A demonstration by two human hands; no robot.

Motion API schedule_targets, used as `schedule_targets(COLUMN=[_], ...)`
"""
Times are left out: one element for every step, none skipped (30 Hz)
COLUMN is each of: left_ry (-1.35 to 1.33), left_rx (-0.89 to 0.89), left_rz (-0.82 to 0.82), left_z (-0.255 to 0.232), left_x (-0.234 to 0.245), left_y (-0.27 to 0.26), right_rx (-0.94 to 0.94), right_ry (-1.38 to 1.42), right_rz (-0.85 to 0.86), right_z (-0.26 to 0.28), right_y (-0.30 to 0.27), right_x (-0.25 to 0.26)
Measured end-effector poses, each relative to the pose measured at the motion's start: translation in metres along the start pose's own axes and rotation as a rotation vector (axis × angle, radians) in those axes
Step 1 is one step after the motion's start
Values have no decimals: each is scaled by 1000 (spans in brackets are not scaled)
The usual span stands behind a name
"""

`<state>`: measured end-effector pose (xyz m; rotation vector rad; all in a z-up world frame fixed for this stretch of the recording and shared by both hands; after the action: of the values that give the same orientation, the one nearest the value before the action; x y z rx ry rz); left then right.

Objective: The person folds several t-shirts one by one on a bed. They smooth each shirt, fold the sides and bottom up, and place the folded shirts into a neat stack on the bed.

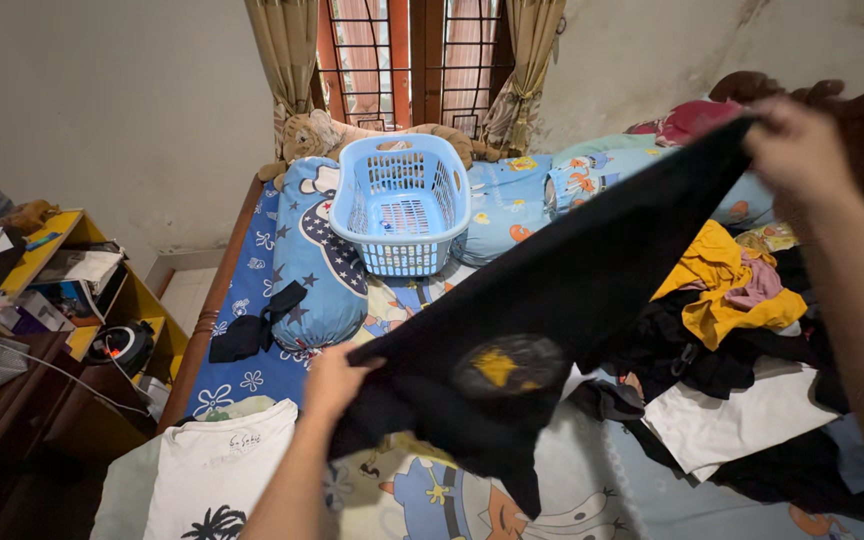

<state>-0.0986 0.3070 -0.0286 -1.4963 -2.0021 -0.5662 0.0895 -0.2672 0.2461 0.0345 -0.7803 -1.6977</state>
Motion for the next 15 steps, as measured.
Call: schedule_targets(left_ry=[23, 52, 82, 111, 193, 274, 341, 408, 418, 430, 445, 458, 448, 437, 424], left_rx=[58, 29, -1, -32, -96, -165, -173, -178, -119, -60, -98, -138, -218, -301, -383], left_rz=[10, 41, 73, 103, 42, -18, -30, -39, -41, -41, -110, -174, -264, -358, -452], left_z=[8, 8, 9, 7, 3, -4, -9, -13, -13, -12, -18, -22, -28, -34, -40], left_x=[16, 30, 45, 60, 79, 97, 113, 126, 139, 154, 170, 184, 194, 204, 210], left_y=[1, 4, 6, 8, 10, 13, 17, 18, 19, 20, 23, 24, 23, 24, 25], right_rx=[-75, -118, -161, -260, -359, -415, -470, -527, -509, -494, -478, -467, -455, -440, -421], right_ry=[-158, -159, -161, -129, -97, -5, 87, 179, 204, 230, 256, 254, 251, 251, 294], right_rz=[-14, 13, 39, 31, 24, 32, 41, 52, 50, 46, 43, 28, 14, -3, -20], right_z=[-30, -57, -82, -108, -130, -145, -157, -166, -170, -172, -173, -174, -174, -173, -172], right_y=[-5, -17, -30, -43, -57, -68, -79, -88, -94, -99, -101, -105, -107, -107, -106], right_x=[-1, -7, -12, -19, -26, -29, -33, -37, -37, -38, -39, -37, -35, -36, -38])
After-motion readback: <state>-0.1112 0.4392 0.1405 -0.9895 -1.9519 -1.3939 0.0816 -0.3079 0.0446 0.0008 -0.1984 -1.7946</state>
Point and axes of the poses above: each hand's wrist, its own y-axis towards the middle knuckle, its own x-axis out of the back of the hand, z = x × y, the point moved 5 cm from there along y, towards the middle knuckle
